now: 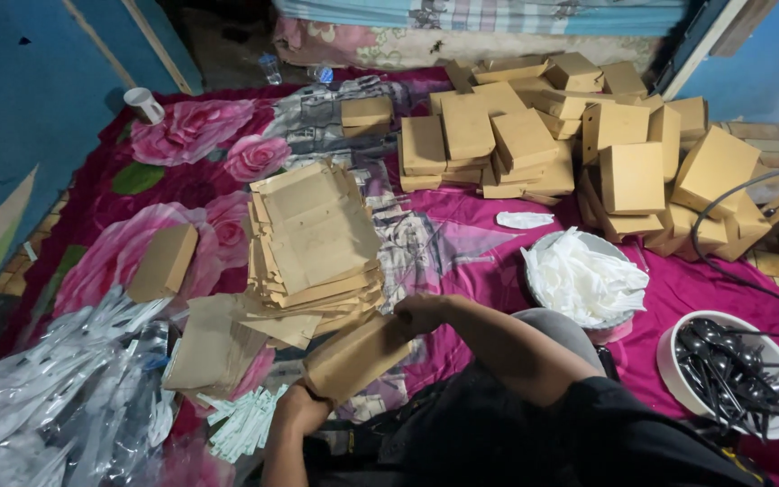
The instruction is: The person sits on the floor and packs white plastic spoons into small cardboard boxes. They unwrap spoons from plastic, place them inside the boxes, and fold the flaps to close them. The person briefly uses a remote control before resuming packing.
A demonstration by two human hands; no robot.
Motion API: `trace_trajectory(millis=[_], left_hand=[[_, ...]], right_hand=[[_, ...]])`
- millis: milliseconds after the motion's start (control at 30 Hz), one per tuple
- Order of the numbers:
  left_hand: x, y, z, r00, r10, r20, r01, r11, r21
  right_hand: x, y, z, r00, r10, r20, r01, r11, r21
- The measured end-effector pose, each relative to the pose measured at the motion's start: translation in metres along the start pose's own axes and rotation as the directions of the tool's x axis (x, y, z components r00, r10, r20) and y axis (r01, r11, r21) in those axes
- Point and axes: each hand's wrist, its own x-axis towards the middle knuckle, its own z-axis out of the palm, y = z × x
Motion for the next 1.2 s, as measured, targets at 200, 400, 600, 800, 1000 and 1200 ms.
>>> trace_trajectory(millis=[200, 400, 600, 800, 1000, 1200], left_hand=[[0.028, -0.001, 0.003, 0.998, -0.056, 0.025, 0.06, 0.978, -0.201], [0.089, -0.026, 0.022, 0.985, 0.016, -0.174, -0.077, 0.934, -0.349], [0.121, -0.046, 0.031, 0.987, 0.098, -0.128, -0.113, 0.987, -0.117], [0.114, -0.03, 0.017, 0.985, 0.131, -0.113, -0.146, 0.979, -0.141], [0.077, -0.013, -0.003, 0.996, 0.067, -0.059, -0.077, 0.977, -0.199], [0.078, -0.024, 0.003, 0.992, 0.051, -0.113, -0.076, 0.972, -0.222]], right_hand=[[0.041, 0.036, 0.053, 0.996, 0.093, 0.009, -0.09, 0.934, 0.345], [0.049, 0.027, 0.068, 0.933, -0.091, -0.349, 0.247, 0.866, 0.436], [0.001, -0.051, -0.02, 0.983, 0.182, -0.024, -0.138, 0.819, 0.557], [0.019, -0.019, -0.005, 0.99, 0.028, -0.141, 0.034, 0.907, 0.42], [0.015, -0.023, -0.01, 0.92, -0.211, -0.331, 0.338, 0.853, 0.397], [0.013, -0.024, -0.008, 0.924, -0.131, -0.359, 0.261, 0.903, 0.341]])
